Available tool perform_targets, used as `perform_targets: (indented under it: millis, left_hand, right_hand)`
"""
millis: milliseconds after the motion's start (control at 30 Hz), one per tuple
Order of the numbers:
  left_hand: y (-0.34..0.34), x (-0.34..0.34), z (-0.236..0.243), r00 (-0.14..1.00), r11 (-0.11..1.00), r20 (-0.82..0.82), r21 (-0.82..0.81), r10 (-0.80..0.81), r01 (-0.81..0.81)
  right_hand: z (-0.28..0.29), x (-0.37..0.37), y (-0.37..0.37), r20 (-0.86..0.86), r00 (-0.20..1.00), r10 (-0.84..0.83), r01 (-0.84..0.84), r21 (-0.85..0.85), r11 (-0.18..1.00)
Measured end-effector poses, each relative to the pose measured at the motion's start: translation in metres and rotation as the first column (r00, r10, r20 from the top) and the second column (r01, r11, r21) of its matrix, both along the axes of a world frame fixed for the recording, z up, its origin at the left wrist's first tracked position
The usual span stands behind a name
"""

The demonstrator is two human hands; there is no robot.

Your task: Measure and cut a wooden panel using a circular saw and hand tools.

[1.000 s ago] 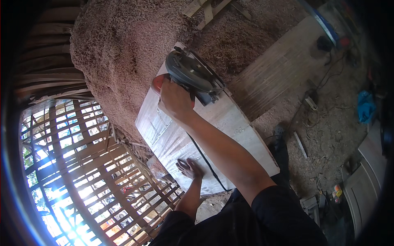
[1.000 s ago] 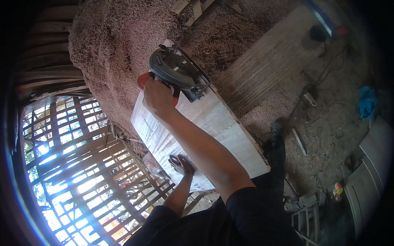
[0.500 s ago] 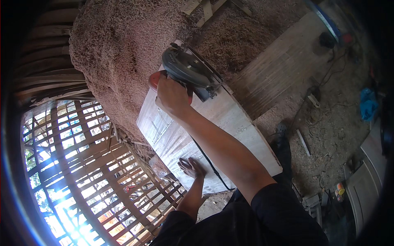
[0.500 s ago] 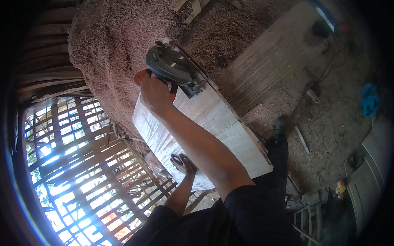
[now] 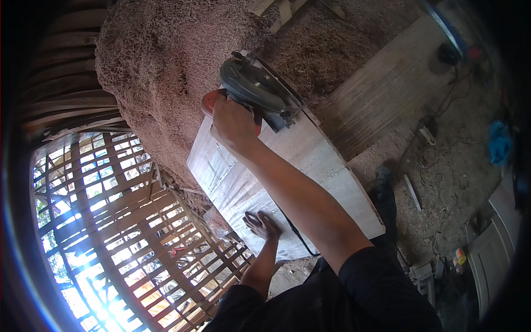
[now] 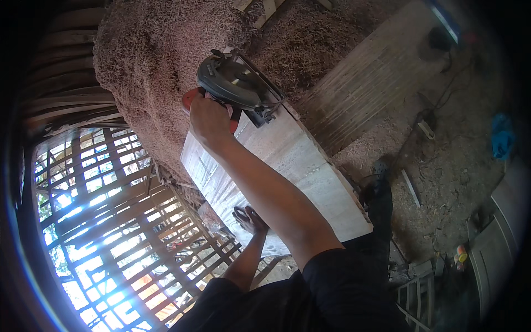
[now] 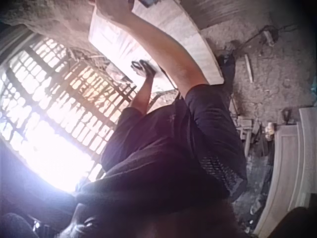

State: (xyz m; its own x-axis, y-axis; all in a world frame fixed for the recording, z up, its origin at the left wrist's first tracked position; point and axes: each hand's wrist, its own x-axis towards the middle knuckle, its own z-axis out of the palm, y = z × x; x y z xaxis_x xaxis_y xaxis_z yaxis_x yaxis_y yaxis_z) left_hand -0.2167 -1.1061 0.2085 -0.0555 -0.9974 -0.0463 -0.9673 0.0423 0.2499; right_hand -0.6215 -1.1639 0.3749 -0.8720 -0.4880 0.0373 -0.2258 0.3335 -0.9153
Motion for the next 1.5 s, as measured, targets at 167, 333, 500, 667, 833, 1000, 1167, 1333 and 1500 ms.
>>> perform_targets:
  millis: [167,333,500,667,833,1000,1167,1333,1500]
  left_hand:
    - [-0.001,-0.001,0.001,1.000,1.000,-0.020,0.009,-0.010,0.010]
    - [0.003,-0.005,0.000,1.000,1.000,-0.014,0.011,0.001,-0.001]
    - [-0.001,0.002,-0.002,1.000,1.000,-0.004,-0.006,0.011,-0.011]
    - [0.000,0.000,-0.005,1.000,1.000,-0.027,-0.005,0.000,0.000]
    - [-0.001,0.003,-0.006,1.000,1.000,-0.004,-0.005,0.010,-0.010]
    - [-0.002,0.004,-0.005,1.000,1.000,-0.005,-0.010,0.002,-0.002]
    - [-0.001,0.004,-0.005,0.999,0.999,-0.005,-0.013,-0.050,0.050]
    - [-0.002,0.007,-0.004,1.000,1.000,0.000,-0.010,-0.028,0.028]
    - [-0.004,0.011,-0.008,0.999,0.999,-0.009,-0.012,-0.037,0.037]
  right_hand:
    - [-0.002,-0.004,-0.003,0.031,0.999,0.045,-0.046,0.019,0.999]
    - [-0.006,-0.006,-0.009,0.058,0.996,0.063,-0.064,0.019,0.998]
    - [-0.002,-0.006,-0.011,0.042,0.997,0.064,-0.065,0.021,0.998]
    - [-0.003,-0.007,-0.010,0.042,0.998,0.051,-0.052,0.040,0.998]
    - [0.003,-0.007,-0.007,0.062,0.995,0.074,-0.076,0.042,0.996]
    - [-0.001,-0.008,-0.009,0.067,0.997,0.047,-0.052,0.070,0.996]
    - [-0.002,-0.011,-0.014,0.069,0.996,0.059,-0.063,0.069,0.996]
    - [-0.003,-0.013,-0.017,0.075,0.993,0.089,-0.094,0.062,0.994]
    - [0.000,-0.014,-0.017,0.049,0.995,0.082,-0.085,0.056,0.995]
